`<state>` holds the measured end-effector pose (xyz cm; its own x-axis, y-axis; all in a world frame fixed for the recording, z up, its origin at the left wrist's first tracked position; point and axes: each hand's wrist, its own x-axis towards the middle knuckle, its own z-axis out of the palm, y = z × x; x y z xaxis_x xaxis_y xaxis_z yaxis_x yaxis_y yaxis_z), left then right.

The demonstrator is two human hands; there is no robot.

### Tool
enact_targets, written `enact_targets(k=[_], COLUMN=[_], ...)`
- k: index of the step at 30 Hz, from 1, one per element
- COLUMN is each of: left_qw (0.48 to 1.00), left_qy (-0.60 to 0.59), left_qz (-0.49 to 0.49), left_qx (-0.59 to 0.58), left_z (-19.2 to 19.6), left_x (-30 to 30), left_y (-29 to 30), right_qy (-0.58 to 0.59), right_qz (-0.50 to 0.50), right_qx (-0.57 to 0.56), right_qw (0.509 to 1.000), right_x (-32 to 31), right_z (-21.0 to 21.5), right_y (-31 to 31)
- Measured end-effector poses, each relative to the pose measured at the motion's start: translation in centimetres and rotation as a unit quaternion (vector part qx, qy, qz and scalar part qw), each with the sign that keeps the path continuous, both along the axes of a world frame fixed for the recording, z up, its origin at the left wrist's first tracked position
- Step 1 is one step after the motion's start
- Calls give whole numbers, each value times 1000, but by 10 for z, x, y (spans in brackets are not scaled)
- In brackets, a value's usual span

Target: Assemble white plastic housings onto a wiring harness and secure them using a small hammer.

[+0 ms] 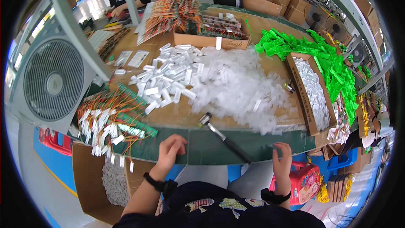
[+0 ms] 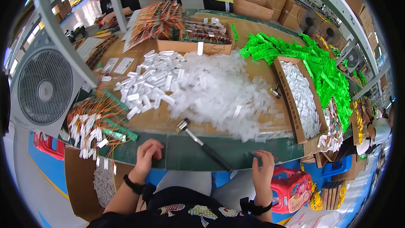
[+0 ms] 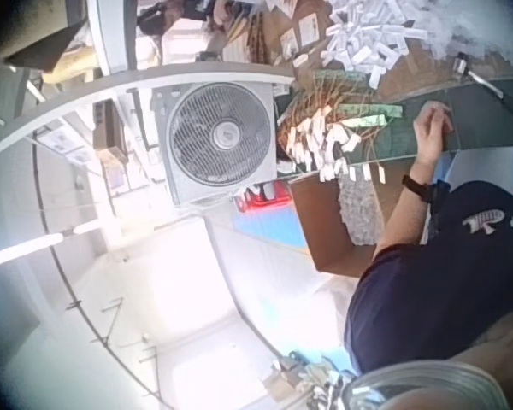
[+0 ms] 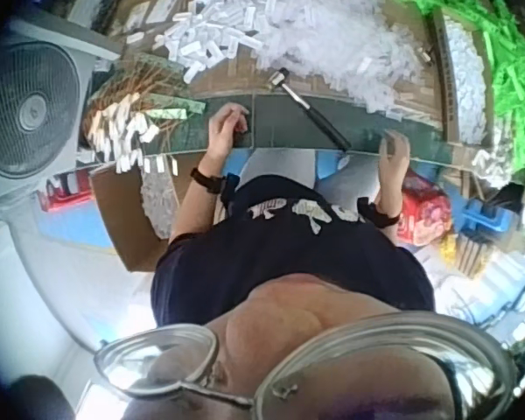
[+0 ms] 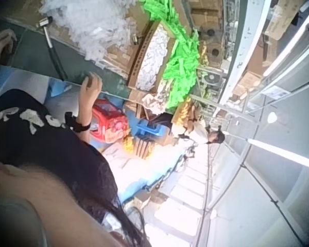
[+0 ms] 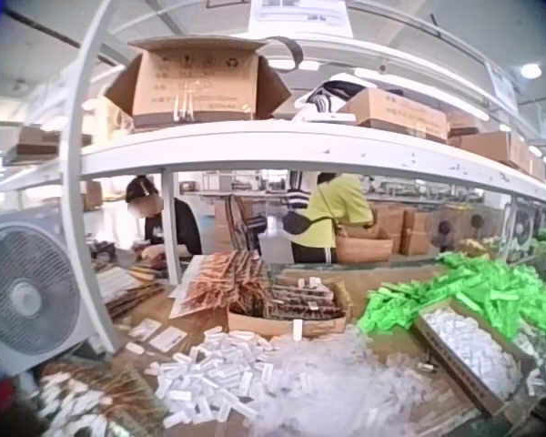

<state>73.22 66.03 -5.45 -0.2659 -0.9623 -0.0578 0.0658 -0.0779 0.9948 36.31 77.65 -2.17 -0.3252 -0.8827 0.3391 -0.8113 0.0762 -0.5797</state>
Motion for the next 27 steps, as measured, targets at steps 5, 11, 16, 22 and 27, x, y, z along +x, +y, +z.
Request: enact_targets(k=[5,11,16,22,27], left_qw=[998,960,947,964,973], left_qy=[54,-135,-80,-4,29], left_qz=[-15,46,103,35,23], left_qx=[-19,-241,-293,-265,-229], left_z=[4,4,-6,-13,-16], left_x=[6,48,68,74,73], left_y=[-1,2,-5,1,-3], right_qy=[103,102,102,68,246], right_qz=[156,244,373,439,371], right_qx=[61,82,113,103,1], right_qw=[980,961,915,890,895], right_x=[77,133,200,311,389], right_z=[26,31,56,14,-16], right_y=[5,-22,-125,-268,-336])
